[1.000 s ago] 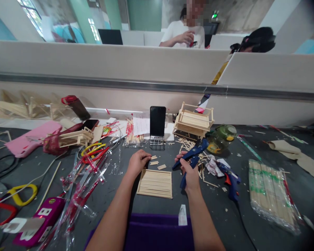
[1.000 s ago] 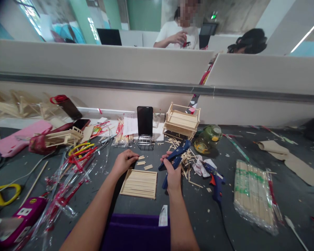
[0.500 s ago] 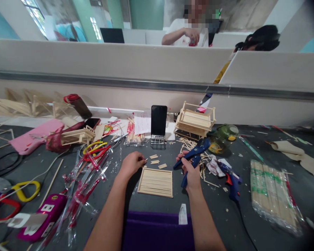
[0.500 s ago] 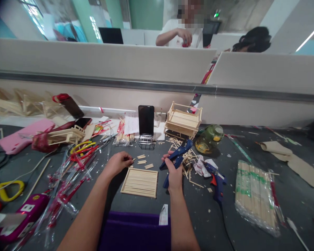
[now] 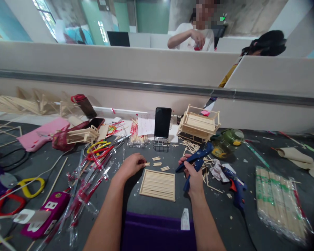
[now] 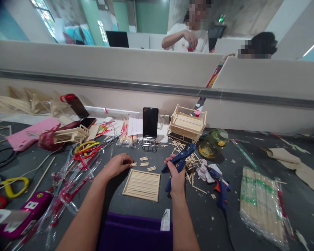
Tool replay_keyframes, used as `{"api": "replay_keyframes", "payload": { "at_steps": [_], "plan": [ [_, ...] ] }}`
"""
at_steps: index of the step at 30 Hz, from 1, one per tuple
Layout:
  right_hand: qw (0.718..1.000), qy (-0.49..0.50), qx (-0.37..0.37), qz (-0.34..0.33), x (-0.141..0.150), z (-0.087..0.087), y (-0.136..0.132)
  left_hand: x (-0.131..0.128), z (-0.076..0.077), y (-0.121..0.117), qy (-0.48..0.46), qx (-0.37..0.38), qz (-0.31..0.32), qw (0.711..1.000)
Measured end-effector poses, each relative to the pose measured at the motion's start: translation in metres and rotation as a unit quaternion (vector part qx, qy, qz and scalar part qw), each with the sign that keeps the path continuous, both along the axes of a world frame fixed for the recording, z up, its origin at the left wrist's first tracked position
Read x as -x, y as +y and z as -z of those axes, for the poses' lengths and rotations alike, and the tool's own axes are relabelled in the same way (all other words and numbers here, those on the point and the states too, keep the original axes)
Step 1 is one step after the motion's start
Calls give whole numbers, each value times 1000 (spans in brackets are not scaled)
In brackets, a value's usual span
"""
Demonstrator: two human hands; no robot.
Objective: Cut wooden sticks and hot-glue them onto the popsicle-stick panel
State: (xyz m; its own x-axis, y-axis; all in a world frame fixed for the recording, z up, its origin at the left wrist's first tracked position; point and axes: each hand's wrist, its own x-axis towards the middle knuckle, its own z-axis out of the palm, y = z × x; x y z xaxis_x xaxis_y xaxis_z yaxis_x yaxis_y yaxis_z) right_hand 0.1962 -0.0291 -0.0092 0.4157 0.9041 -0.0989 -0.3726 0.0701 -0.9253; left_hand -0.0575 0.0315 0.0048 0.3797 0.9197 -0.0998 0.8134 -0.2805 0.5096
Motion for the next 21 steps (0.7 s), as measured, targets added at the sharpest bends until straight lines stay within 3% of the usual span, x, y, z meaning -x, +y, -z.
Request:
{"api": "replay_keyframes", "payload": {
  "at_steps": [8,13,16,21],
  "plan": [
    [1000,-5,7,-4,-1,2,0,-16,-9,-10,128,-68,-55,988],
    [995,-52,3,-84,0,-7,-8,-16,-9,-13,136,-76,-58,986],
    [989,-77,-35,-119,9,-12,-14,-13,-8,-13,131,-70,-60,987],
    [987,-71,-110,-88,41,-13,-14,-11,-8,-12,113,-55,-65,990]
  ]
}}
